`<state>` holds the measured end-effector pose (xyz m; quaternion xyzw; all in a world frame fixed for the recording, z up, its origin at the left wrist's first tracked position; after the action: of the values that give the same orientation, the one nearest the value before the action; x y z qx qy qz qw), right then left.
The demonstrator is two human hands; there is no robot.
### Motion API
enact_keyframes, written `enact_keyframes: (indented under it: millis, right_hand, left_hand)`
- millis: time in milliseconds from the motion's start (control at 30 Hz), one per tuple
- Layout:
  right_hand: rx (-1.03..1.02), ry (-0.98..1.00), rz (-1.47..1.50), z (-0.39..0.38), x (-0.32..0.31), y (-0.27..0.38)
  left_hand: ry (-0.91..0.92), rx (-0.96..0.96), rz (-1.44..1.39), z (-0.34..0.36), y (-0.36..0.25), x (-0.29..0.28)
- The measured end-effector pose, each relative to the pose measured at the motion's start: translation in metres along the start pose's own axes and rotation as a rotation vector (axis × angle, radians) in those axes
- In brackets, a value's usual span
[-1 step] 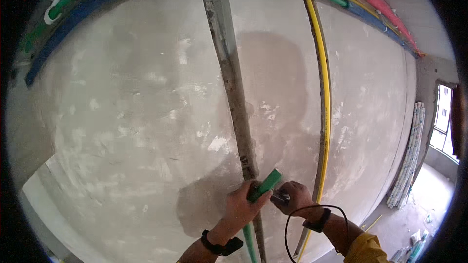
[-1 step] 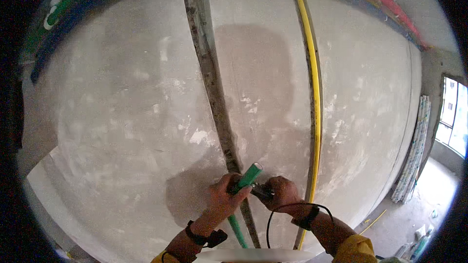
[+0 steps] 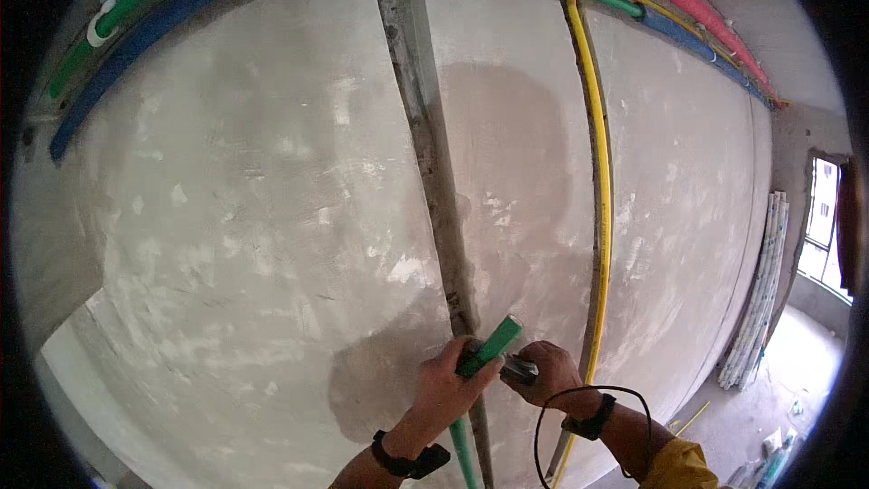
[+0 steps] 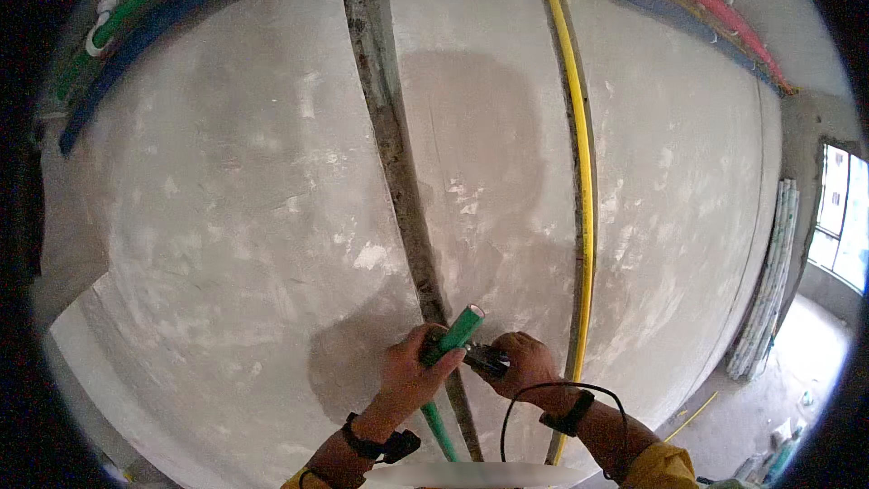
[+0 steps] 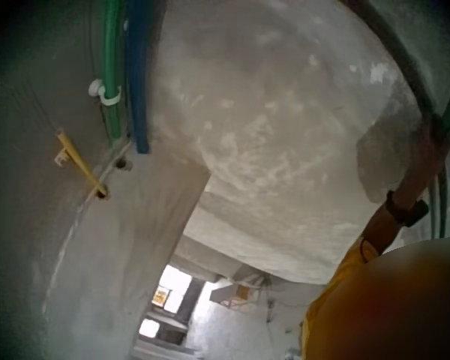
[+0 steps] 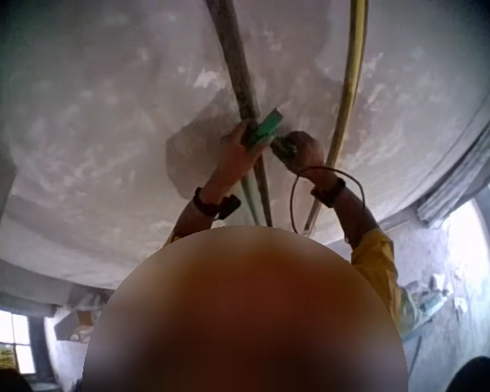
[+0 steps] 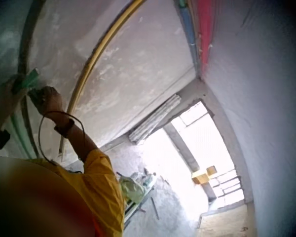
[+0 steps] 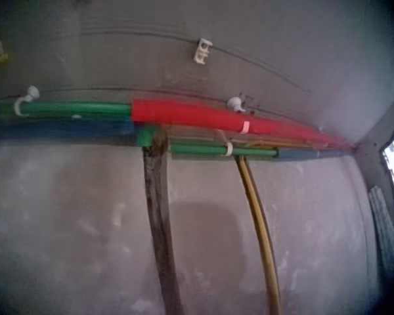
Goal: Installing green plastic water pipes by cutting them to length and using a heat fusion welding tool to connect fittings.
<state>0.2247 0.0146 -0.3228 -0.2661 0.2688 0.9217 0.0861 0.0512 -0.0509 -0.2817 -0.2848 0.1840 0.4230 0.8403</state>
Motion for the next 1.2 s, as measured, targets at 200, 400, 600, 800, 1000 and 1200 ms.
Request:
enact_keyframes:
  millis: [200,400,600,800,1000,1200]
  right_hand:
    - [-0.012,0.026,-0.045,-0.003,-0.012,0.018]
    - [0.069,0.138,-0.075,0.007,-0.016,0.030]
    - [0.061,0.023,-0.179,0.008,-0.013,0.028]
    - [0.289,0.174,0.179,-0.075,0.052,-0.026]
    - [0.285,0.124,0.439,-0.131,0.113,-0.022]
    - [0.464,-0.167,0.406,-0.088,0.111,0.006]
  left_hand:
    - [-0.015,0.001,-0.007,-0.004,-0.024,-0.023]
    - [-0.039,-0.012,0.020,0.007,-0.023,-0.035]
    - [-0.038,-0.052,-0.112,0.011,-0.020,-0.045]
    - [-0.154,0.264,-0.111,0.045,0.003,-0.060]
    - [-0.341,0.427,0.119,0.166,-0.065,-0.130]
    - [-0.438,0.364,0.166,0.264,-0.117,-0.186]
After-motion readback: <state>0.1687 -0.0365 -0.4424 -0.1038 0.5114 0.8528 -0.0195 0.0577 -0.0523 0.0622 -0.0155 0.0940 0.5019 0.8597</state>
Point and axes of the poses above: each hand's wrist, its own z-axis towards the middle knuckle, its own x-axis out of the palm, y = z × x, the point moved 3 cm from there along z, towards the middle knuckle, and after that the axes turned 13 degrees about z, right-handed, at the moved point
